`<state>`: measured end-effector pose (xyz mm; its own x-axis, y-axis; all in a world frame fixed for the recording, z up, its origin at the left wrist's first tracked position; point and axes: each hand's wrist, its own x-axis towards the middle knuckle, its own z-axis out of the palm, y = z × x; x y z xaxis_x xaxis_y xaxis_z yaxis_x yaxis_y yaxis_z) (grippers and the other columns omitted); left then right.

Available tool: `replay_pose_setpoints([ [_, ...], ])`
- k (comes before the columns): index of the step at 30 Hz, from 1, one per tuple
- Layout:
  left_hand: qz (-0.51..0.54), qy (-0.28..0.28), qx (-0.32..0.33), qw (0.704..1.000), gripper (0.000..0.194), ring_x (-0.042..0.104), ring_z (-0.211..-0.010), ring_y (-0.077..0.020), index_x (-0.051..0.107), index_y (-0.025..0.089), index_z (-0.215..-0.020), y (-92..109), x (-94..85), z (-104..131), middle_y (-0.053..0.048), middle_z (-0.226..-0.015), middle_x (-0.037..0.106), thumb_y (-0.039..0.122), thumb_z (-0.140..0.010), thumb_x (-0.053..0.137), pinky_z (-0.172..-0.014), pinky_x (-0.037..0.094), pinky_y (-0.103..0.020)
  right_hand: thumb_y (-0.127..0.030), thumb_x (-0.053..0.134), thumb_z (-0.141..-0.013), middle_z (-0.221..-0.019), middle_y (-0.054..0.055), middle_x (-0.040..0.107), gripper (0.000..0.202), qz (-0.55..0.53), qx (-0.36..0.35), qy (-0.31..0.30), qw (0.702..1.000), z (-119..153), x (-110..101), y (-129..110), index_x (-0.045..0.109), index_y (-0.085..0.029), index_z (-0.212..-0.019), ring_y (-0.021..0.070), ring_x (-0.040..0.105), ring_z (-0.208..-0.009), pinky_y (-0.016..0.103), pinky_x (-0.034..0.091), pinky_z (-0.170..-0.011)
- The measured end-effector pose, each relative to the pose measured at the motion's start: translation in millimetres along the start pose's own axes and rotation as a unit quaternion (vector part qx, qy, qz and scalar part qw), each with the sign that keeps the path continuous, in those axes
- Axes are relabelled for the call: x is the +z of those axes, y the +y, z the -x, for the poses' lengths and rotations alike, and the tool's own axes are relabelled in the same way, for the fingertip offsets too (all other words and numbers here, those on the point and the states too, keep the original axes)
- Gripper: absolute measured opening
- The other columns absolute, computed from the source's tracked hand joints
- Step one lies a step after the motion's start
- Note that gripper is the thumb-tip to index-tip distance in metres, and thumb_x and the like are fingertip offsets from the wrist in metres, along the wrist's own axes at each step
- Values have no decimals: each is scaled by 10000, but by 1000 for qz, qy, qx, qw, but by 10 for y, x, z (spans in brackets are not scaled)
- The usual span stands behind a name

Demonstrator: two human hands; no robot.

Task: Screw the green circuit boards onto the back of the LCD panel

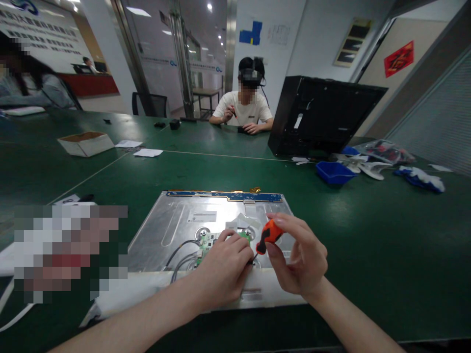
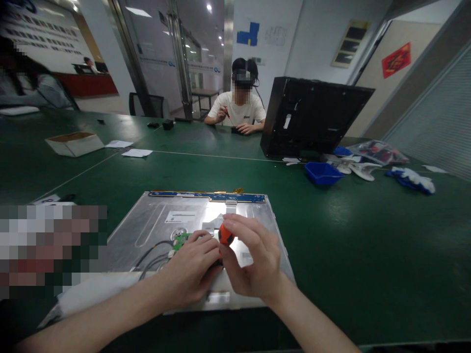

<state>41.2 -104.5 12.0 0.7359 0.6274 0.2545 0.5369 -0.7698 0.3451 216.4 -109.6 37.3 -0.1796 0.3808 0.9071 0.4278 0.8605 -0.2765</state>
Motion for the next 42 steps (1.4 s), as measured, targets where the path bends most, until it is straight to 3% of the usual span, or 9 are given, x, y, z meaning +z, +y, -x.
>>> replay_pose_setpoints([
  [3,3,7,3,1000,114,551,-891,-222,592,175,-898,-2,6,2,-60,-911,633,147,-855,490,-951,333,-443,-138,607,-776,-1081,106,650,530,-46,11,5,999,33,16,26,453,-204,-1279,269,649,-1003,447,562,-764],
  [8,7,3,1,1000,143,554,-914,-227,597,175,-940,1,0,-3,-65,-926,632,141,-845,496,-954,334,-445,-98,650,-745,-982,44,658,477,-53,62,-29,996,-91,-62,6,443,-234,-1153,182,669,-827,321,533,-687],
  [14,-3,13,7,1000,104,553,-875,-223,577,168,-870,-4,11,-2,-65,-898,623,142,-842,480,-943,349,-456,-207,552,-792,-733,-4,628,75,47,97,-319,942,-602,-270,-203,559,-193,-865,124,559,-633,256,398,-593],
  [19,7,11,12,1000,158,563,-917,-239,591,174,-934,-8,9,6,-70,-943,643,126,-839,474,-958,343,-462,-424,556,-862,-506,-17,534,336,227,77,-398,886,-881,-285,-302,548,-196,-615,109,440,-465,273,217,-484],
  [24,8,0,4,1000,183,564,-966,-249,601,175,-977,11,-13,1,-77,-981,647,138,-843,482,-957,341,-463,-251,650,-788,-639,-19,639,120,222,39,-482,847,-1002,-332,-369,586,-225,-690,138,522,-545,285,212,-483],
  [27,7,3,3,1000,182,562,-990,-248,596,179,-984,20,-20,3,-77,-992,644,142,-859,468,-960,338,-461,-220,675,-756,-682,-23,657,96,220,26,-493,842,-1043,-337,-417,595,-235,-706,145,533,-553,287,207,-473],
  [32,6,20,16,1000,205,560,-1004,-251,588,186,-971,13,-8,12,-73,-1012,641,103,-815,484,-951,347,-455,-457,622,-823,-500,-4,570,334,265,45,-479,835,-1040,-247,-430,580,-232,-580,150,481,-465,291,154,-457],
  [37,-3,6,2,1000,160,565,-963,-250,586,179,-938,4,4,10,-73,-962,642,123,-815,500,-958,345,-453,-244,596,-833,-636,-18,636,58,222,38,-495,839,-1029,-275,-330,589,-232,-778,142,523,-541,281,208,-485],
  [42,-12,-6,-1,1000,105,558,-916,-236,573,172,-866,14,-10,0,-67,-928,633,126,-797,509,-944,349,-445,-194,601,-799,-812,-19,676,132,161,60,-535,827,-1073,-394,-249,551,-234,-915,134,563,-638,262,261,-528],
])
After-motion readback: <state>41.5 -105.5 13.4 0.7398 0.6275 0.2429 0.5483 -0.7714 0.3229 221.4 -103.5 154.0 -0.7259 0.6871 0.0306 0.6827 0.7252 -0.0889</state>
